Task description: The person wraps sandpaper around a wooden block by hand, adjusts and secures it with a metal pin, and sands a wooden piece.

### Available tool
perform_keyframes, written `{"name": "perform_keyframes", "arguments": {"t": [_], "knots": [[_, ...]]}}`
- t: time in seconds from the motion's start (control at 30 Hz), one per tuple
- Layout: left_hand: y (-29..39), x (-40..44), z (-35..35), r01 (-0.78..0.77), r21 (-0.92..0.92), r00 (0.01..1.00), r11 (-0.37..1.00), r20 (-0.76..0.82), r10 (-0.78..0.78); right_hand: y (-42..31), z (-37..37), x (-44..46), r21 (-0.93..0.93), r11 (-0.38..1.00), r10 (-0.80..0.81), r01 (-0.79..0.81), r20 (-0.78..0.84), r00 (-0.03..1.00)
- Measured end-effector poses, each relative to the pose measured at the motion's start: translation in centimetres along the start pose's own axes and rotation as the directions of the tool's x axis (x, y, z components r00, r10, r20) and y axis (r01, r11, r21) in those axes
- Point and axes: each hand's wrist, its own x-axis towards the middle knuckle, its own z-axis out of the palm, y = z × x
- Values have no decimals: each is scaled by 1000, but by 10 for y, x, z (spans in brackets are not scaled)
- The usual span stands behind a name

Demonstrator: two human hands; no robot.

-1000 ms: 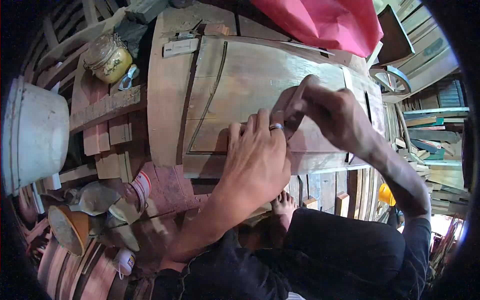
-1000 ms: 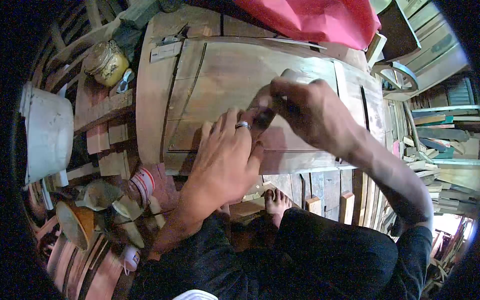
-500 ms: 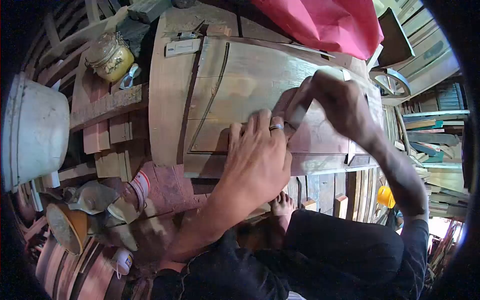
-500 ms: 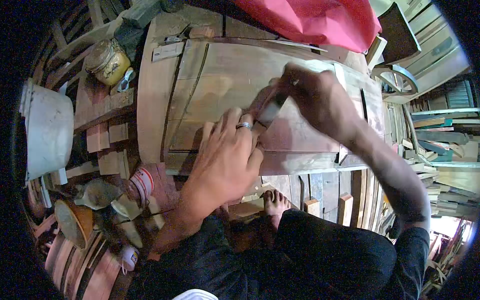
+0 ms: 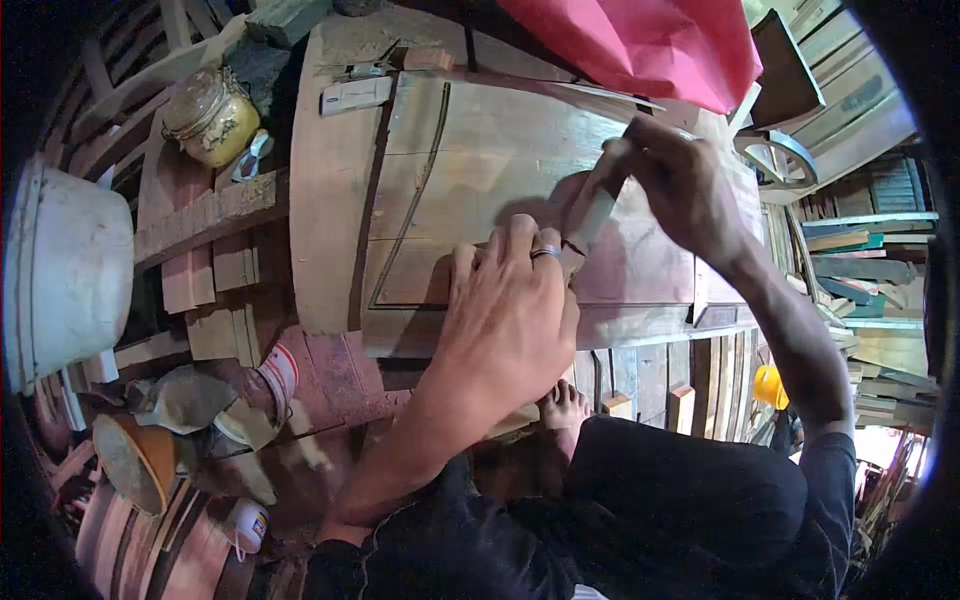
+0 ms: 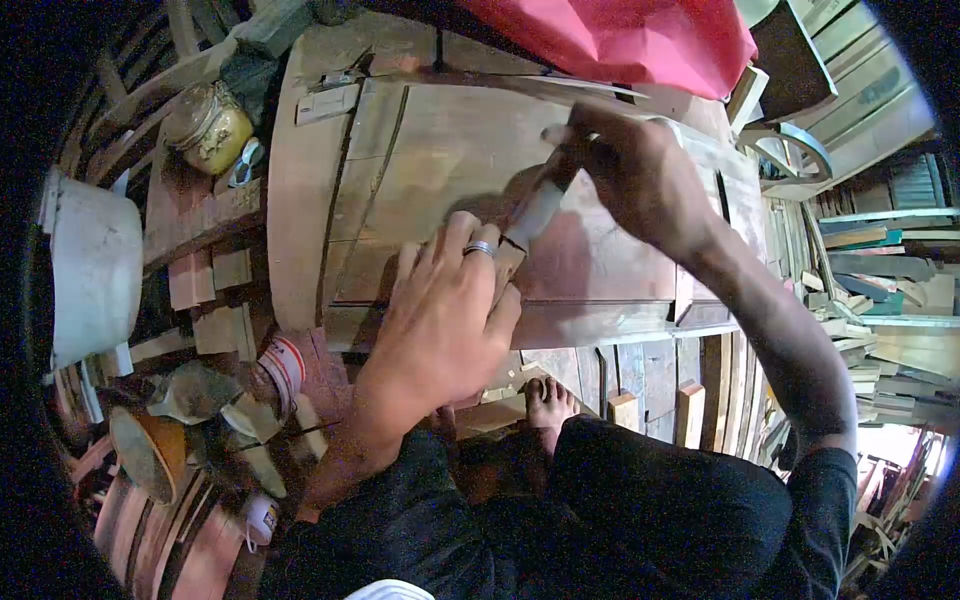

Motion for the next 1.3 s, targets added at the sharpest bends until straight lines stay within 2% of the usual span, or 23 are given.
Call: {"name": "perform_keyframes", "arguments": {"t": [0.1,0.17,0.2,0.27,0.3,0.33,0.4,0.43,0.47,0.53,0.6,0.67,0.73,0.77,0.8,0.87,0.93,1.0,1.1,1.17,1.2,1.27,1.3], "knots": [[-1,0,1,28,-62,998,998,52,-25,-3,12,-11,72,993,-98,96,13,995],[-5,-3,10,-78,56,991,995,-104,83,-29,16,-21,108,977,-194,182,111,975],[-3,-2,8,-83,56,991,995,-100,88,-23,15,-20,106,978,-189,178,107,976],[0,-1,1,0,-4,1000,1000,23,0,-4,10,-11,93,993,-86,78,84,993],[0,0,0,4,-2,1000,1000,18,-4,-4,3,-6,-34,998,-47,48,22,999],[1,1,-1,18,-30,999,999,37,-17,-3,-2,-2,-59,998,-36,37,3,999],[0,0,0,33,-59,998,998,58,-29,-6,6,-13,-17,989,-144,144,-24,989],[-1,-3,1,13,-29,1000,1000,19,-12,-10,17,-18,191,959,-215,208,16,976],[-1,-3,3,-8,3,1000,1000,-18,8,-19,13,-28,35,996,-82,77,166,983],[1,-2,2,8,3,1000,1000,9,-8,-26,11,-27,86,980,-193,182,149,970],[2,0,0,31,9,999,999,32,-31,4,11,-17,63,986,-156,156,3,988],[3,3,-2,66,-69,995,995,74,-61,7,1,-8,-129,992,-22,17,-34,999],[1,0,-1,49,-30,998,998,43,-48,-6,7,-16,-59,988,-141,140,-12,990],[1,-1,1,25,5,1000,1000,16,-25,-13,13,-23,62,983,-175,172,45,984],[1,-1,2,24,3,1000,1000,17,-24,-34,8,-25,68,989,-137,128,167,976],[2,-1,4,16,8,1000,1000,-13,-15,-30,8,-22,35,986,-165,162,119,979],[2,0,3,28,-11,1000,1000,7,-28,3,5,-5,43,992,-118,117,8,993],[1,0,2,44,-28,999,999,25,-43,13,3,5,-59,997,-62,55,-111,992],[1,0,3,-2,14,1000,1000,-31,2,-1,18,-18,-10,979,-205,205,-46,978],[4,3,-4,64,0,993,998,104,-63,0,15,-14,55,984,-168,171,-62,984],[4,2,-2,63,-1,993,998,104,-62,1,13,-9,125,980,-144,152,-69,987],[0,1,2,22,-35,1000,999,10,-21,9,5,2,1,999,-49,50,-96,994],[0,0,1,25,-34,1000,999,7,-24,3,9,-2,46,996,-78,82,-95,992]]}}
